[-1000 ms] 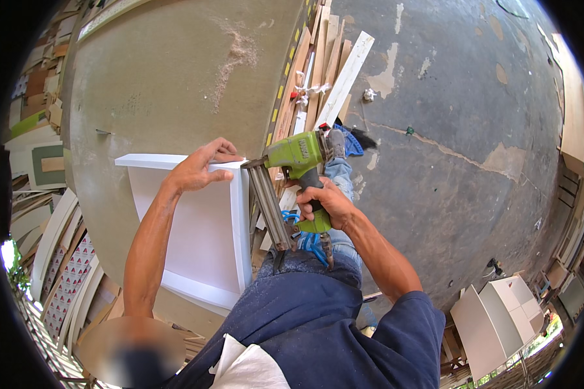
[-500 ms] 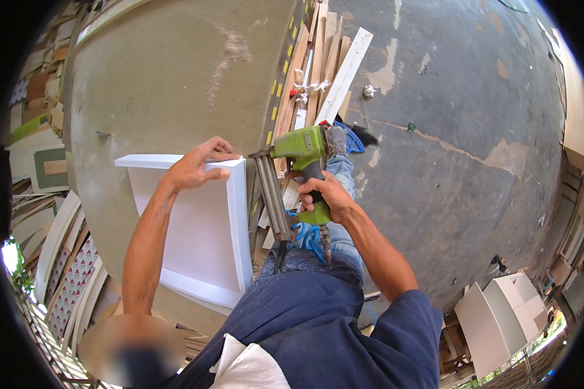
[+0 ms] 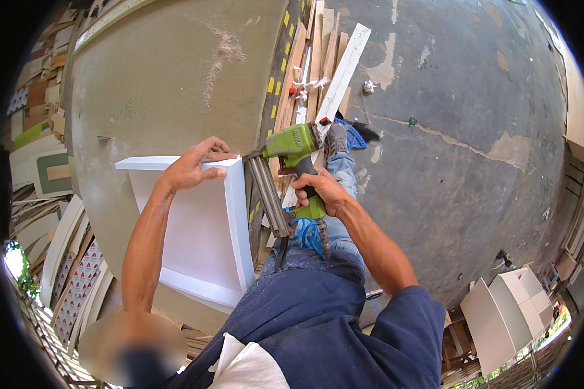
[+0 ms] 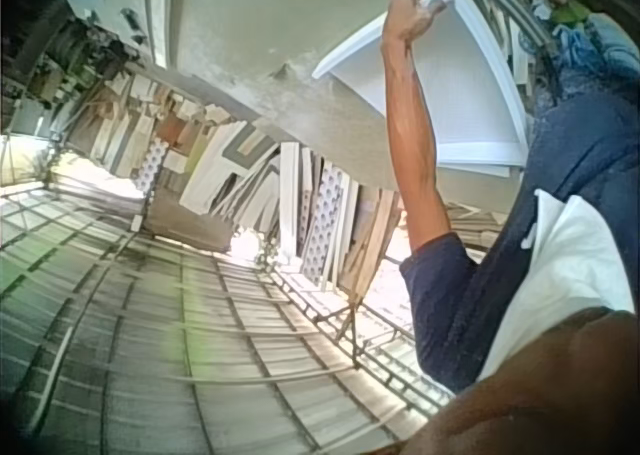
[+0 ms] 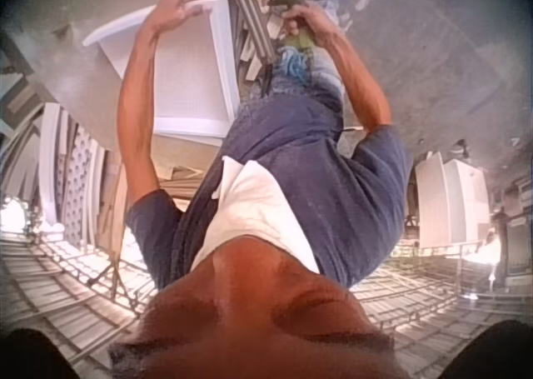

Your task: The person assembles a white rectangular frame by attaching four white trim pieces to a white board using a pneumatic nail gun. They position each trim piece along the edges of the board and secure it with nails, working sequentially around the perimeter.

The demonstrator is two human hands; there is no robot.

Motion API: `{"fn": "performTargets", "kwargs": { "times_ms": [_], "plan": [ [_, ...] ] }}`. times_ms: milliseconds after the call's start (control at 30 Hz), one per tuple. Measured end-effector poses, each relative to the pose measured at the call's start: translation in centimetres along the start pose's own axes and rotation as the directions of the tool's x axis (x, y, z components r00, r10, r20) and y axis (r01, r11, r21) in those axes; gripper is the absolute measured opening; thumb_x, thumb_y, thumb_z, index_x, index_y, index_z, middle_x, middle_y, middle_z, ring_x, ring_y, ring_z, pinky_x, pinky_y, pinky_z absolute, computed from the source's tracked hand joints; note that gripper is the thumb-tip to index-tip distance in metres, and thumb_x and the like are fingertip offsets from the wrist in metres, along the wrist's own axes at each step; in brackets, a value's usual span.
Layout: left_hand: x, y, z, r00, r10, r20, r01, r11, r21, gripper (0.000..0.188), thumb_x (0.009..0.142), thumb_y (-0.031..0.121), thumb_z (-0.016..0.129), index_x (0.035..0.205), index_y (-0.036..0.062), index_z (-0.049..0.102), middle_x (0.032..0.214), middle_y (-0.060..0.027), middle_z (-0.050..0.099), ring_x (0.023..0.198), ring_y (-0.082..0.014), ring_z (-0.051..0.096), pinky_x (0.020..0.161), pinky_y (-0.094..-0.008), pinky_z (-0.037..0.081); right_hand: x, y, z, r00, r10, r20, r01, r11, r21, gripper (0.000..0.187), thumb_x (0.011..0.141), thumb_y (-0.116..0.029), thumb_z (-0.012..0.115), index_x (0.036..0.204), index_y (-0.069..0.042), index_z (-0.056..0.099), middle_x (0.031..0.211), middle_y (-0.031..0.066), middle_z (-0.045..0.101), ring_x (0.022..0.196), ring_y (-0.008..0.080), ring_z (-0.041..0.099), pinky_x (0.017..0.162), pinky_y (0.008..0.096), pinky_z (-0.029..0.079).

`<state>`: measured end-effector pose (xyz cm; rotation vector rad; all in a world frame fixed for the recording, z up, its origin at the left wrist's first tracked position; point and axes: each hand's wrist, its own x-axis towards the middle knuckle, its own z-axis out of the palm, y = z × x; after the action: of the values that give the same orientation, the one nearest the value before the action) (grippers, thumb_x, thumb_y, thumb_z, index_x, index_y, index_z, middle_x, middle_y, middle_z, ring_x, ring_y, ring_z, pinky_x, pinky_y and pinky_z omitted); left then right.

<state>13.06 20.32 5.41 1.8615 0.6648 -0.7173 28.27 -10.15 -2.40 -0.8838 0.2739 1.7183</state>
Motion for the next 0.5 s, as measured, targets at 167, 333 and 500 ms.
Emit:
{"fn": "performTargets", "kwargs": {
  "times_ms": [167, 333, 500],
  "plan": [
    [0.01, -0.08, -0.06, 1.000, 0.001, 0.015, -0.001, 1.000, -0.029, 0.061, 0.076, 0.030, 0.085, 0.127, 0.0087, 0.059, 0.128, -0.0108, 0.074, 0.135, -0.0296, 0.055, 0.114, -0.0513, 0.041, 0.23, 0.23, -0.39, 0.999, 0.020, 0.029, -0.020, 1.000, 0.006, 0.045, 0.089, -0.009, 0.061, 0.134, -0.002, 0.062, 0.066, 0.0015, 0.054, 0.052, 0.0125, 0.052, 0.066, 0.0349, 0.055],
    [-0.06, 0.05, -0.12, 1.000, -0.001, 0.014, 0.001, 1.000, -0.017, 0.062, 0.076, 0.030, 0.085, 0.128, 0.0095, 0.058, 0.129, -0.0093, 0.074, 0.135, -0.0300, 0.055, 0.114, -0.0510, 0.041, 0.34, 0.27, -0.45, 0.999, 0.029, 0.026, -0.029, 1.000, 0.007, 0.045, 0.089, -0.010, 0.061, 0.133, -0.002, 0.062, 0.067, 0.0015, 0.053, 0.053, 0.0122, 0.052, 0.067, 0.0350, 0.056],
    [0.06, -0.43, 0.06, 1.000, 0.013, 0.003, -0.013, 1.000, -0.023, 0.068, 0.074, 0.030, 0.086, 0.131, 0.0100, 0.055, 0.130, -0.0081, 0.073, 0.137, -0.0305, 0.054, 0.116, -0.0509, 0.041, 0.51, 0.37, -0.60, 0.998, 0.038, 0.049, -0.039, 0.999, 0.013, 0.044, 0.088, -0.010, 0.061, 0.132, -0.002, 0.063, 0.066, 0.0012, 0.053, 0.052, 0.0118, 0.052, 0.067, 0.0350, 0.056]
  ]
}}
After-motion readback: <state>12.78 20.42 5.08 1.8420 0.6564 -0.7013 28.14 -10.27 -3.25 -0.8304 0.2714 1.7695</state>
